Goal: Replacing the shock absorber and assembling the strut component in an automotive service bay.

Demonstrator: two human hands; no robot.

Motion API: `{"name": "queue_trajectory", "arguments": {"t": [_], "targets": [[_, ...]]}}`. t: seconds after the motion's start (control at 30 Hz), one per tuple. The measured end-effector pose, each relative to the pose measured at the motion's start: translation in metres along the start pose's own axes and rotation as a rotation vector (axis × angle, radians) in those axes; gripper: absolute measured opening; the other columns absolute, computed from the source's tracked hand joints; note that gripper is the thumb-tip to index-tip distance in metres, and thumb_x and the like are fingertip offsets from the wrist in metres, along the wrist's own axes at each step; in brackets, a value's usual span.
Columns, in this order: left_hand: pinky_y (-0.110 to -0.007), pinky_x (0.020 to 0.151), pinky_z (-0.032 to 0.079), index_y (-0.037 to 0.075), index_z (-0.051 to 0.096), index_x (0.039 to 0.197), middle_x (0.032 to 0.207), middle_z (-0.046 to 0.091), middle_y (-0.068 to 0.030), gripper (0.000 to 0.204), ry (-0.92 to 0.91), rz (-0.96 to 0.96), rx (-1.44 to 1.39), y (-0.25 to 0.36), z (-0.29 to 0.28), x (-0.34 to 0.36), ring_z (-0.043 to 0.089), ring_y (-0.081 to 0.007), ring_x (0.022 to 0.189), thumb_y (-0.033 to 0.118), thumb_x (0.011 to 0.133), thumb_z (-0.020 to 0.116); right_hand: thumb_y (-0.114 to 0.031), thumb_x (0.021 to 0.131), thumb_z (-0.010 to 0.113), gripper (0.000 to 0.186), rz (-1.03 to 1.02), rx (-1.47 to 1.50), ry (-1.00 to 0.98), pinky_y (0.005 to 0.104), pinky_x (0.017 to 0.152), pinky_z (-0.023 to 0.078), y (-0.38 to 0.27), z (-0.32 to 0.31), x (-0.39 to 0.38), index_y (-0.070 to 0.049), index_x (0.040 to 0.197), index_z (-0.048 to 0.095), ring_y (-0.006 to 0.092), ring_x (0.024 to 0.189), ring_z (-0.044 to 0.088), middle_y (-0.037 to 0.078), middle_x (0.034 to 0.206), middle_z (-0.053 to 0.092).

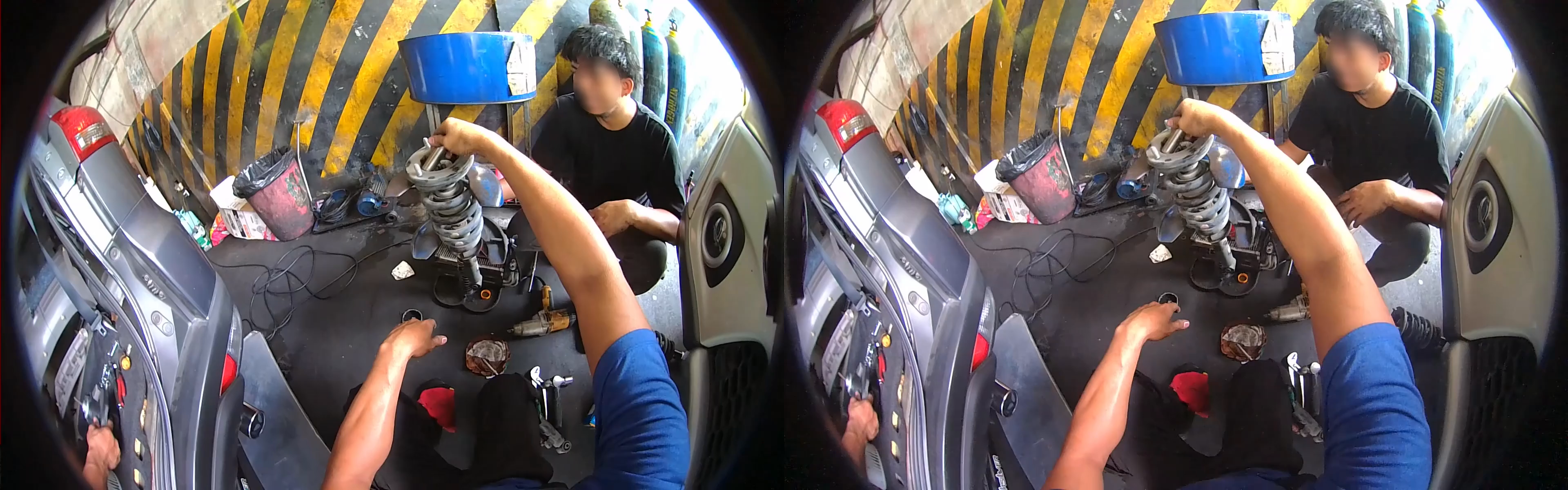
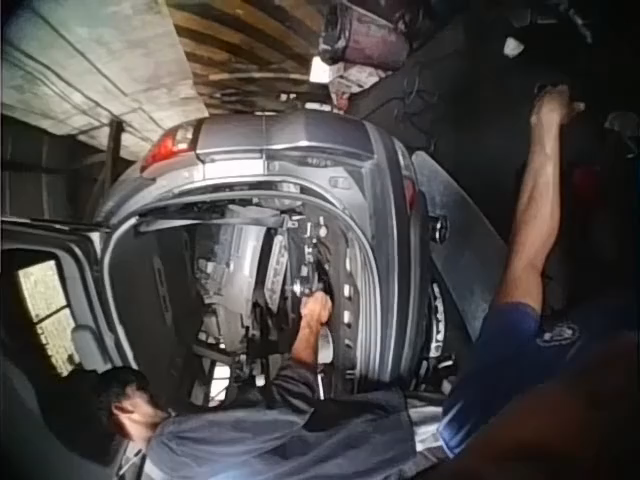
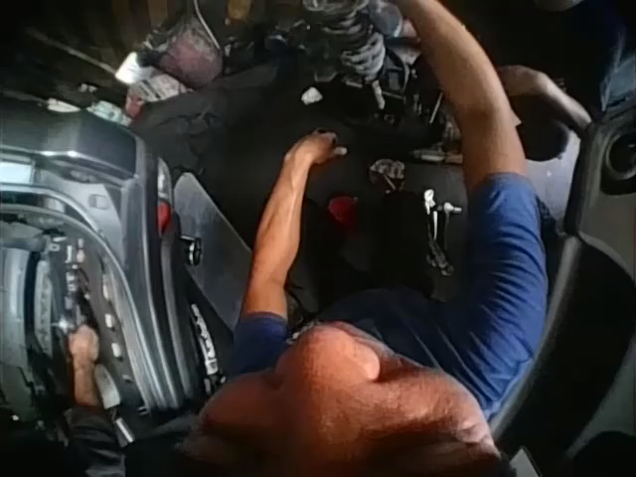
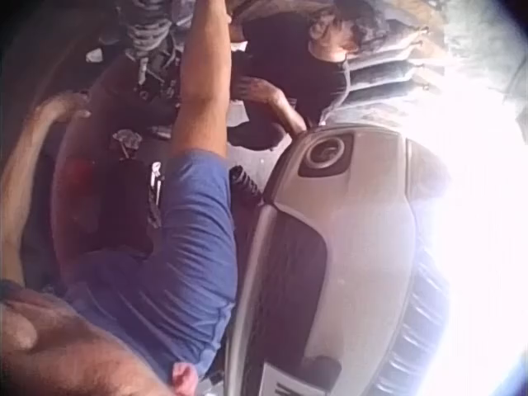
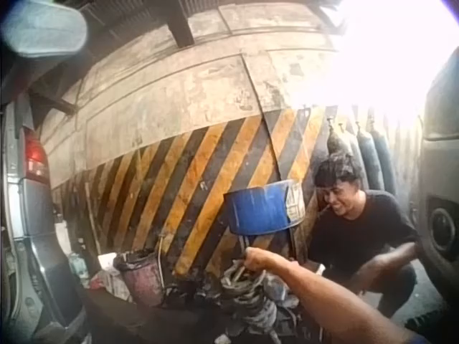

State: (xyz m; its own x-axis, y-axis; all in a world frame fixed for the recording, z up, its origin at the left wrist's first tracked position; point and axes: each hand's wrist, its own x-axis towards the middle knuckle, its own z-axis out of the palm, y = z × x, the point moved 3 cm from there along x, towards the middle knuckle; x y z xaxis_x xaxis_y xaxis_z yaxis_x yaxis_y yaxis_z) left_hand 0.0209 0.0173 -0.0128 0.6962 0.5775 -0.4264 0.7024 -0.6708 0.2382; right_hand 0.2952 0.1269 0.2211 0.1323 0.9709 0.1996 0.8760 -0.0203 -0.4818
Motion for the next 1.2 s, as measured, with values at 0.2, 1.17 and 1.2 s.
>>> {"name": "queue_trajectory", "arguments": {"t": [0.2, 1.17, 1.2], "targets": [[-0.043, 0.096, 0.044, 0.006, 0.053, 0.129, 0.116, 0.062, -0.0210, 0.058, 0.004, 0.009, 0.024, -0.001, -0.001, 0.001, 0.057, -0.0350, 0.112, 0.049, 0.090, 0.055, -0.030, 0.095, 0.055, 0.038, -0.190, 0.217, 0.006, 0.0365, 0.078, 0.047, 0.012, -0.003, -0.012, 0.005, 0.107, 0.063, 0.0183, 0.081, 0.061, 0.014, 0.090, 0.068], [-0.043, 0.098, 0.043, 0.005, 0.053, 0.127, 0.122, 0.059, -0.0195, 0.056, -0.011, -0.001, -0.006, 0.003, -0.008, -0.007, 0.054, -0.0339, 0.117, 0.047, 0.091, 0.054, -0.034, 0.094, 0.050, 0.030, -0.308, -0.584, 0.283, 0.0513, 0.088, 0.048, -0.045, 0.001, -0.011, -0.016, 0.107, 0.069, 0.0386, 0.105, 0.057, 0.016, 0.096, 0.068], [-0.044, 0.097, 0.043, 0.004, 0.053, 0.127, 0.121, 0.060, -0.0194, 0.055, 0.003, 0.012, -0.008, 0.007, -0.009, -0.005, 0.054, -0.0343, 0.116, 0.046, 0.091, 0.054, -0.033, 0.094, 0.050, 0.030, -0.278, -0.584, 0.329, 0.0505, 0.088, 0.048, -0.041, -0.004, -0.010, -0.014, 0.107, 0.069, 0.0389, 0.105, 0.057, 0.017, 0.096, 0.068]]}}
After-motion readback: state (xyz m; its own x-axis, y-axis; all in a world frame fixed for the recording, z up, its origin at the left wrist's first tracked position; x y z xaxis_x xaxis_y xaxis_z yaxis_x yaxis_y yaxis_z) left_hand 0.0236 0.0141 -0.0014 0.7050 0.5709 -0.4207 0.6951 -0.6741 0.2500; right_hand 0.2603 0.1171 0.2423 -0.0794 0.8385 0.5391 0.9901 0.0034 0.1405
